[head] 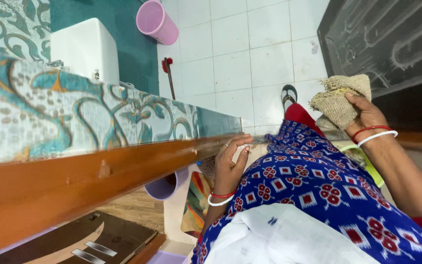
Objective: The person wipes a sink with a cloth, moves to a different sink in another bathroom, and cleans the faucets and nearby fixtures.
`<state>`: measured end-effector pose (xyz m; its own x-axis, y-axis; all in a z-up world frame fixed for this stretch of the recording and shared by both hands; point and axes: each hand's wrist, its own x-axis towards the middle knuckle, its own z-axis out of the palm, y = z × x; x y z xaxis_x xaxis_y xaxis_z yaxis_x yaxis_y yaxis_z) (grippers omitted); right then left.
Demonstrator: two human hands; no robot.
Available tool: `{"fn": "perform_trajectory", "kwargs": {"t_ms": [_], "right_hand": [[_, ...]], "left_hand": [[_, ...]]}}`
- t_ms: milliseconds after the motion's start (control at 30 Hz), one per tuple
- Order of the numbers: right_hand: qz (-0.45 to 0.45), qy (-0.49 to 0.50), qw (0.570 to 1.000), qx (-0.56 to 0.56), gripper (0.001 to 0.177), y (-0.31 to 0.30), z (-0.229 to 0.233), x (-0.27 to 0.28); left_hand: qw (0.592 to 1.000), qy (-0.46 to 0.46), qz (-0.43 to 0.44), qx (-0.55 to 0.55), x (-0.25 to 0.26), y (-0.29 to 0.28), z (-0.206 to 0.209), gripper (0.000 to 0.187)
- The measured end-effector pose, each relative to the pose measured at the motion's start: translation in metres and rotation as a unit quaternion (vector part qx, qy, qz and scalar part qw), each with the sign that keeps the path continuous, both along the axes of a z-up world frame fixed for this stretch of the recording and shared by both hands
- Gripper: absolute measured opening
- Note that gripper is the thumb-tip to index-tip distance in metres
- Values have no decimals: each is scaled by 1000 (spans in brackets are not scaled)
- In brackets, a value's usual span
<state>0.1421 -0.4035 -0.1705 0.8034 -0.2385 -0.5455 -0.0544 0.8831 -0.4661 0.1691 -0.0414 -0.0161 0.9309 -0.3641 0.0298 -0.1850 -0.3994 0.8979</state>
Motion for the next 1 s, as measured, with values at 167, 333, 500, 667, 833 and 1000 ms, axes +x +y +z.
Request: {"fn": "perform_trajectory", "kwargs": {"t_ms": [167, 333, 500, 667, 833, 1000], "right_hand": [[104, 75, 992, -16, 41, -27, -7, 148], [201, 37, 978, -39, 44, -44, 32, 280], [320, 47, 943, -77, 45, -41, 50, 376], [352, 10, 935, -31, 50, -21, 44, 440], [391, 34, 918, -64, 55, -11, 35, 500], [365, 46, 920, -134, 59, -15, 38, 569]], "left_hand": [[980, 149, 98, -90, 107, -44, -21, 23], [993, 7, 84, -88, 201, -92, -11, 20], [988, -25, 143, -62, 258, -102, 5, 22], [964, -23, 257, -59, 305, -84, 13, 22], [929, -75, 348, -100, 374, -59, 17, 20], [907, -108, 393, -103, 453, -13, 11, 19]]}}
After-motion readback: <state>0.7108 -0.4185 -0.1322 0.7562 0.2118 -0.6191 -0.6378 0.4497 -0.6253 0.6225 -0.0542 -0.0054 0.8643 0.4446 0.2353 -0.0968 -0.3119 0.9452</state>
